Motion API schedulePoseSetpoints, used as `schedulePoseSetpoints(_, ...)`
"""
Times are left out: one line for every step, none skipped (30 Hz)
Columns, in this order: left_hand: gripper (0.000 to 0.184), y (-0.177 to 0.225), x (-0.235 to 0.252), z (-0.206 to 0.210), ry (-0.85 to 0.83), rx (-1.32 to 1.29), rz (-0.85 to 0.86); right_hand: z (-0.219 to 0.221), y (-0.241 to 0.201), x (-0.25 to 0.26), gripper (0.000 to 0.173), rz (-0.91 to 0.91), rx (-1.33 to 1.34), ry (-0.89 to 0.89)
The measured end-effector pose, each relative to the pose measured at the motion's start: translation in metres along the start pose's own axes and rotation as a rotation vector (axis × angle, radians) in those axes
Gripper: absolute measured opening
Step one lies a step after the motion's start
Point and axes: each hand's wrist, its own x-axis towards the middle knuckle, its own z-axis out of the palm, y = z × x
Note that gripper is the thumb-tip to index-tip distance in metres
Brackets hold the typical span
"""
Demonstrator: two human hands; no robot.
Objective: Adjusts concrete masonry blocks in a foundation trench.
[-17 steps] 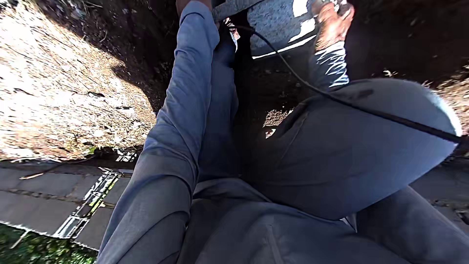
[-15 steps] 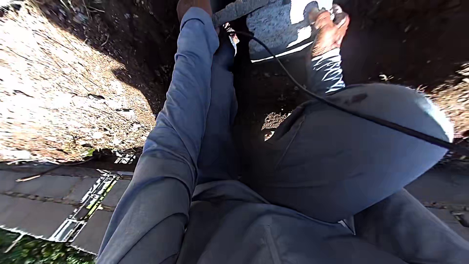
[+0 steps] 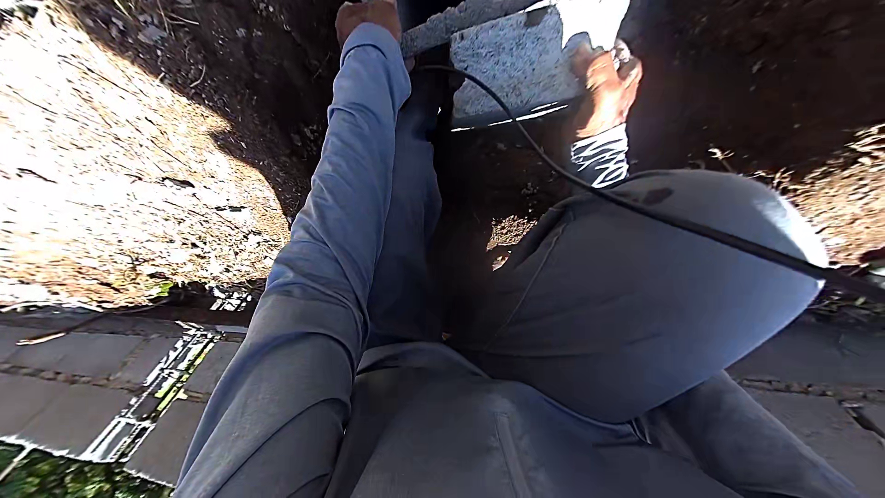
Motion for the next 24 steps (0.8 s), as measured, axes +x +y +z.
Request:
schedulePoseSetpoints(0.043,0.001,-0.004,-0.001,-0.015,-0.001,-0.012,0.000,0.001,-0.004,0.028,0.009,-0.004,-0.017)
schedulePoseSetpoints(0.046,0.007,-0.007,-0.005,-0.020,-0.021,-0.021,0.005,0.004,-0.002,0.025,0.006,-0.003,-0.031)
schedulePoseSetpoints(0.047,0.012,-0.011,-0.009,-0.019,-0.043,-0.034,0.011,0.009,-0.001,0.022,0.013,-0.006,-0.045)
schedulePoseSetpoints(0.047,0.013,-0.015,-0.010,-0.013,-0.066,-0.051,0.015,0.014,-0.002,0.022,0.029,-0.028,-0.061)
schedulePoseSetpoints(0.047,0.014,-0.016,-0.010,-0.003,-0.081,-0.061,0.019,0.019,-0.001,0.024,0.039,-0.056,-0.078)
schedulePoseSetpoints(0.047,0.013,-0.018,-0.010,-0.004,-0.082,-0.065,0.021,0.023,-0.002,0.026,0.047,-0.083,-0.089)
schedulePoseSetpoints(0.047,0.011,-0.020,-0.011,-0.010,-0.077,-0.068,0.021,0.024,-0.002,0.029,0.053,-0.120,-0.096)
schedulePoseSetpoints(0.046,0.011,-0.021,-0.012,-0.010,-0.065,-0.068,0.021,0.024,0.002,0.031,0.054,-0.169,-0.107)
schedulePoseSetpoints(0.046,0.012,-0.023,-0.012,-0.009,-0.045,-0.066,0.019,0.023,0.007,0.036,0.059,-0.226,-0.121)
schedulePoseSetpoints(0.046,0.014,-0.023,-0.013,-0.010,-0.041,-0.056,0.020,0.020,0.016,0.040,0.067,-0.272,-0.138)
schedulePoseSetpoints(0.047,0.016,-0.023,-0.013,-0.014,-0.046,-0.050,0.019,0.014,0.021,0.042,0.078,-0.318,-0.155)
schedulePoseSetpoints(0.047,0.014,-0.023,-0.012,-0.013,-0.051,-0.052,0.018,0.012,0.022,0.042,0.088,-0.354,-0.167)
schedulePoseSetpoints(0.047,0.015,-0.022,-0.012,-0.006,-0.049,-0.055,0.017,0.010,0.024,0.044,0.098,-0.378,-0.179)
schedulePoseSetpoints(0.047,0.018,-0.022,-0.014,-0.004,-0.038,-0.056,0.019,0.010,0.027,0.044,0.104,-0.388,-0.179)
schedulePoseSetpoints(0.047,0.019,-0.024,-0.015,-0.004,-0.025,-0.059,0.020,0.011,0.027,0.045,0.114,-0.397,-0.180)
schedulePoseSetpoints(0.047,0.019,-0.025,-0.016,-0.009,-0.023,-0.060,0.019,0.011,0.027,0.046,0.118,-0.408,-0.182)
schedulePoseSetpoints(0.046,0.019,-0.024,-0.015,-0.009,-0.030,-0.057,0.019,0.011,0.027,0.046,0.117,-0.417,-0.187)
schedulePoseSetpoints(0.046,0.017,-0.022,-0.014,-0.007,-0.024,-0.053,0.018,0.010,0.027,0.047,0.115,-0.420,-0.195)
schedulePoseSetpoints(0.047,0.016,-0.021,-0.014,-0.009,-0.017,-0.047,0.018,0.009,0.027,0.047,0.116,-0.418,-0.197)
schedulePoseSetpoints(0.047,0.016,-0.021,-0.014,-0.005,-0.006,-0.042,0.019,0.008,0.029,0.047,0.122,-0.422,-0.197)
schedulePoseSetpoints(0.048,0.017,-0.022,-0.014,0.002,0.019,-0.036,0.019,0.008,0.033,0.050,0.137,-0.440,-0.207)
schedulePoseSetpoints(0.051,0.018,-0.020,-0.014,0.003,0.063,-0.031,0.020,0.007,0.036,0.052,0.157,-0.461,-0.232)
schedulePoseSetpoints(0.052,0.020,-0.020,-0.015,-0.002,0.103,-0.027,0.020,0.007,0.039,0.053,0.163,-0.479,-0.250)
schedulePoseSetpoints(0.052,0.021,-0.022,-0.016,-0.010,0.102,-0.030,0.019,0.008,0.041,0.053,0.168,-0.491,-0.264)
